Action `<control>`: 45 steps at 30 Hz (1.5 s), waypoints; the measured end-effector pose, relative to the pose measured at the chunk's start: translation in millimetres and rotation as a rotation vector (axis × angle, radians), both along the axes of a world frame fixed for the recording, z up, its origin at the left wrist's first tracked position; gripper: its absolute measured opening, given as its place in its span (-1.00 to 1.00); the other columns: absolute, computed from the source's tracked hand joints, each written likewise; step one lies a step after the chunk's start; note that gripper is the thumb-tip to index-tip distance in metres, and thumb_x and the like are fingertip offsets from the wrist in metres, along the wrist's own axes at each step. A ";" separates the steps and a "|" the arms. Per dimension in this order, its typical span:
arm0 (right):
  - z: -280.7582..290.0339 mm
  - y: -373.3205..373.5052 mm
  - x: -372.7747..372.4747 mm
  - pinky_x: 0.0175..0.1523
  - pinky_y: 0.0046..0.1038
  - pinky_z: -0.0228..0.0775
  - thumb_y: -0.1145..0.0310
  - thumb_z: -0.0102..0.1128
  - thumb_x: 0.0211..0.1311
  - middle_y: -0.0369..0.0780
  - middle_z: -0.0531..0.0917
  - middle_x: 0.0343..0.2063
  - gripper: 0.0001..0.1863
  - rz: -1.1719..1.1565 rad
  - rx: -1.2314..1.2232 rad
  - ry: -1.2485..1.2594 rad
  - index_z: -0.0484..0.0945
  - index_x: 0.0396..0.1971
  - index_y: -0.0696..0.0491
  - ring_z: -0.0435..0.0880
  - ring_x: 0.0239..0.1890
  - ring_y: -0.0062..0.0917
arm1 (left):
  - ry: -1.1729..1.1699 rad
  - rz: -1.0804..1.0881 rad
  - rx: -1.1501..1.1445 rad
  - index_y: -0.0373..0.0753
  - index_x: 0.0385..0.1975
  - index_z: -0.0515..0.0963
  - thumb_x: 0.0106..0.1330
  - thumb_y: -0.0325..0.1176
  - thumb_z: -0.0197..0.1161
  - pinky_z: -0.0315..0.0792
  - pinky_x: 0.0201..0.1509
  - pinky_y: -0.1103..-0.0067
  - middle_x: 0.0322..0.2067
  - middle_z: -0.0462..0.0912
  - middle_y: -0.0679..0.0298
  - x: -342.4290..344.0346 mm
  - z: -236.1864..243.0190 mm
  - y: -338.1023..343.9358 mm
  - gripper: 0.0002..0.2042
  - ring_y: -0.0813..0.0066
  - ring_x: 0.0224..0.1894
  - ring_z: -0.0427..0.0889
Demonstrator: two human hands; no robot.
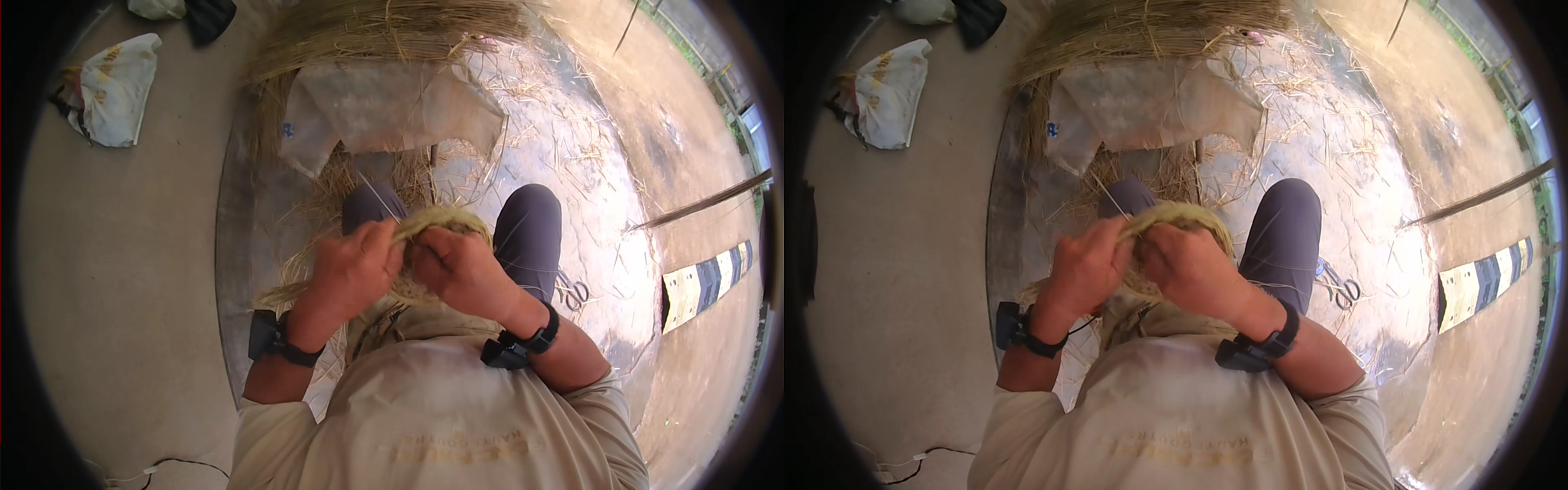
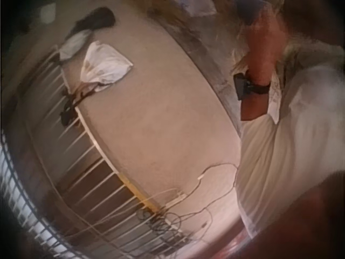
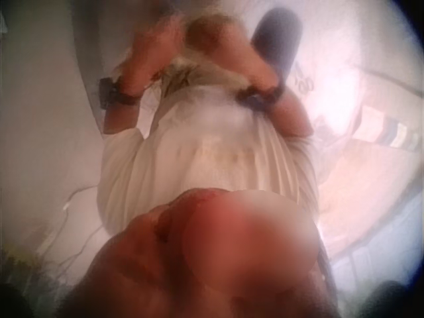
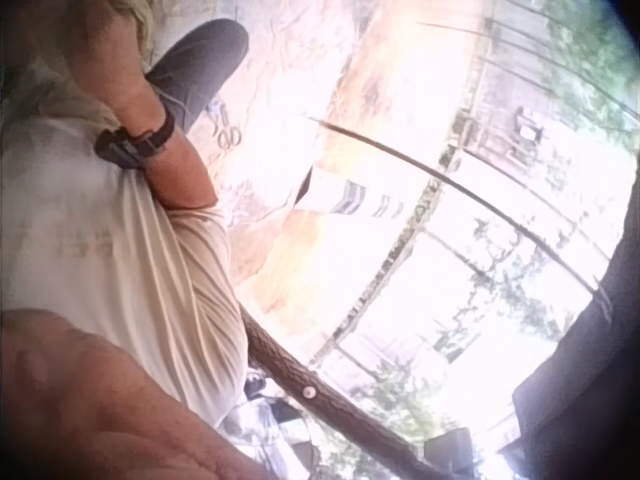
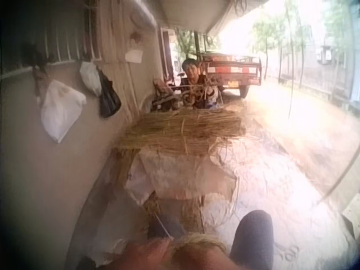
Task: The recorder is weaving a small basket using a needle and thread to bind bundles of straw.
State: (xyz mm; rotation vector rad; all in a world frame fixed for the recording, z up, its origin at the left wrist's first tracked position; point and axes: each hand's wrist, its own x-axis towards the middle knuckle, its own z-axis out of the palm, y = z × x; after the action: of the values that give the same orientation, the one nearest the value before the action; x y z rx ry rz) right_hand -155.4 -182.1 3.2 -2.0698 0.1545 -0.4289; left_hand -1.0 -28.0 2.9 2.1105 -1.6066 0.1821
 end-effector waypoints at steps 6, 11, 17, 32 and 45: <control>31.7 -25.8 -2.3 -0.25 -0.17 0.54 0.38 0.25 0.32 -0.09 0.68 -0.42 -0.89 -0.047 -0.267 -0.052 0.64 -0.32 0.11 0.70 -0.35 -0.11 | -0.127 -0.169 0.049 -0.29 -0.10 0.59 0.24 -0.42 0.35 0.56 -0.46 0.39 -0.44 0.60 0.20 -3.2 13.7 -3.8 -0.75 0.24 -0.45 0.70; 24.0 -40.4 17.9 -0.26 -0.17 0.53 0.31 0.28 0.29 -0.12 0.66 -0.43 -0.82 0.055 -0.342 0.058 0.61 -0.39 0.11 0.68 -0.35 -0.14 | -0.252 -0.320 0.051 -0.30 -0.28 0.55 0.18 -0.44 0.31 0.55 -0.54 0.48 -0.55 0.50 0.24 -14.8 18.6 -14.3 -0.84 0.36 -0.58 0.65; 30.5 -59.9 30.1 -0.32 -0.36 0.47 0.33 0.24 0.43 -0.19 0.68 -0.40 -0.78 -0.286 0.368 -0.024 0.60 -0.40 0.14 0.69 -0.38 -0.47 | -0.191 -0.383 0.006 -0.29 -0.31 0.55 0.19 -0.45 0.30 0.54 -0.56 0.47 -0.54 0.52 0.26 -20.9 22.6 -17.3 -0.87 0.40 -0.58 0.65; 66.3 -112.6 -115.0 -0.24 -0.39 0.60 0.57 0.25 0.30 -0.05 0.75 -0.33 -0.80 -0.289 -0.527 0.109 0.70 -0.10 0.17 0.77 -0.35 -0.22 | -0.301 0.330 0.321 -0.21 0.03 0.56 0.42 -0.34 0.22 0.60 -0.23 0.12 -0.21 0.73 0.00 130.6 53.4 74.1 -0.76 -0.06 -0.23 0.73; -6.5 -378.8 -523.8 0.14 0.12 0.43 -0.22 -0.37 0.60 0.05 0.70 0.05 -0.42 -1.689 -0.779 0.933 0.56 0.07 -0.14 0.61 0.10 0.16 | -0.241 0.640 0.396 -0.30 -0.02 0.57 0.52 -0.31 0.11 0.55 -0.07 0.13 -0.17 0.69 -0.09 211.0 44.9 217.7 -0.78 -0.20 -0.12 0.66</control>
State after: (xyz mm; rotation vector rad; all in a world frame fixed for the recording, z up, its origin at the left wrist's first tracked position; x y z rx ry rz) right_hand -679.2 -561.0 -3.3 -2.1749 2.7013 -0.4370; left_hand 210.1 189.7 47.8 2.9628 -1.0877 0.3603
